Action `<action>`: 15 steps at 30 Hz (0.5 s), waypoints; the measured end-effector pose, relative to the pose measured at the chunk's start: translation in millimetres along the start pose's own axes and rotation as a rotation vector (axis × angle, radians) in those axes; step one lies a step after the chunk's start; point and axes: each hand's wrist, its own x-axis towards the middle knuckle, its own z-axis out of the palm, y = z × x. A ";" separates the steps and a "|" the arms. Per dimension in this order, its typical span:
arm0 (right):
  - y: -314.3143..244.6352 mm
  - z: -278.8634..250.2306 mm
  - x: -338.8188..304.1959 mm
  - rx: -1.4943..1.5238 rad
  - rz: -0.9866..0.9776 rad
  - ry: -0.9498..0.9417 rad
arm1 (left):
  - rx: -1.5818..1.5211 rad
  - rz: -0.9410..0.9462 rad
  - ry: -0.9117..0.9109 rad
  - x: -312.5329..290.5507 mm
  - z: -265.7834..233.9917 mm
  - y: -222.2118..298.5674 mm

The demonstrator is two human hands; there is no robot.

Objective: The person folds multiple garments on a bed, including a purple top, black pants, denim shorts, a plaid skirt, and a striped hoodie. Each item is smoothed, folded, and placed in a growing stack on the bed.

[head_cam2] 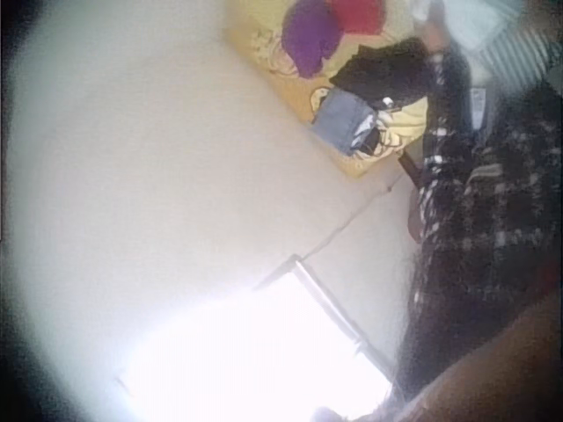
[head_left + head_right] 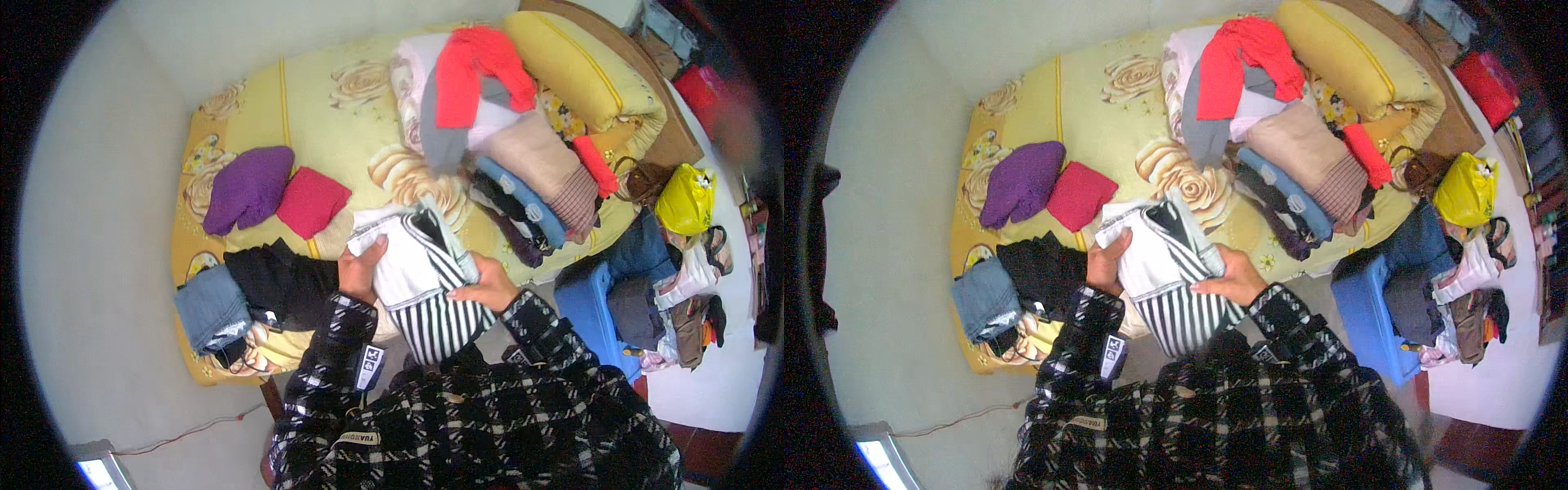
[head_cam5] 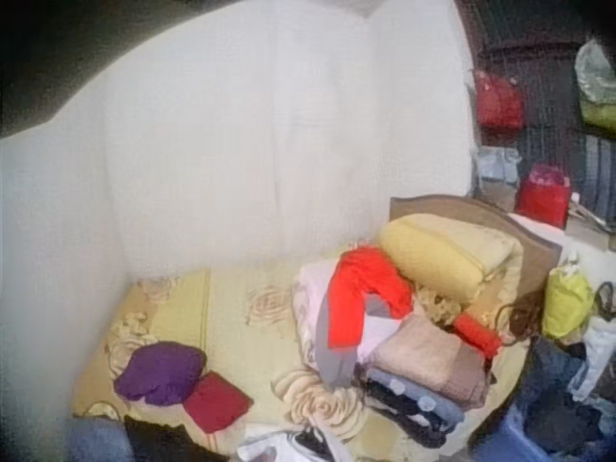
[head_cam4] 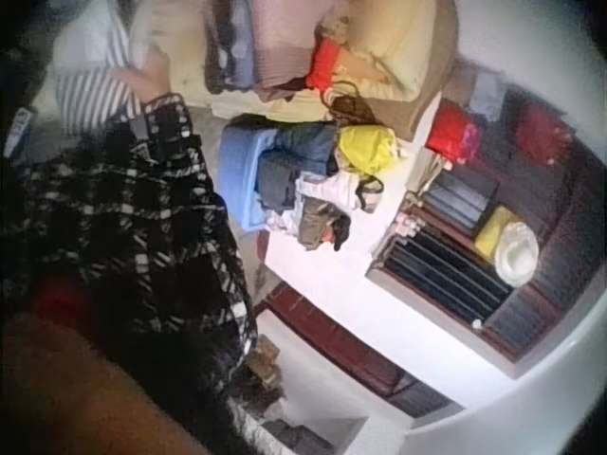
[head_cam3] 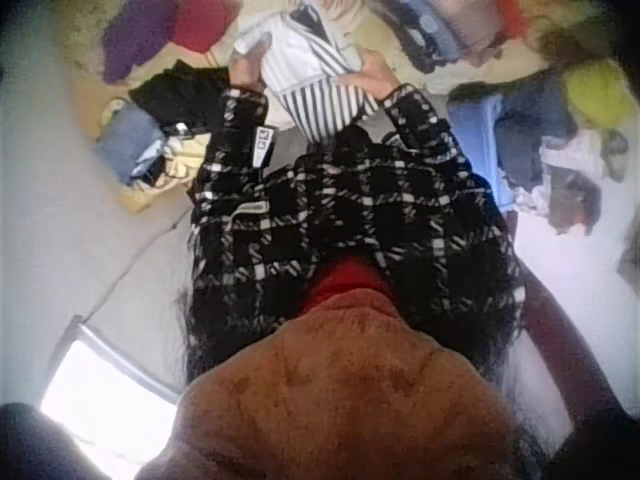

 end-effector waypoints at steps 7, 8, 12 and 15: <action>-51.8 -101.4 -5.5 0.205 -0.004 0.250 | 0.044 -0.009 -0.388 20.1 61.7 14.6; -57.2 -129.9 -7.5 0.237 0.090 0.270 | 0.091 -0.048 -0.361 21.4 74.3 6.6; -77.2 -258.6 5.5 0.098 -0.014 0.376 | 0.129 -0.226 -0.485 55.8 135.9 -45.6; -77.2 -340.7 16.4 0.151 0.081 0.337 | 0.166 -0.293 -0.393 89.3 174.1 -91.6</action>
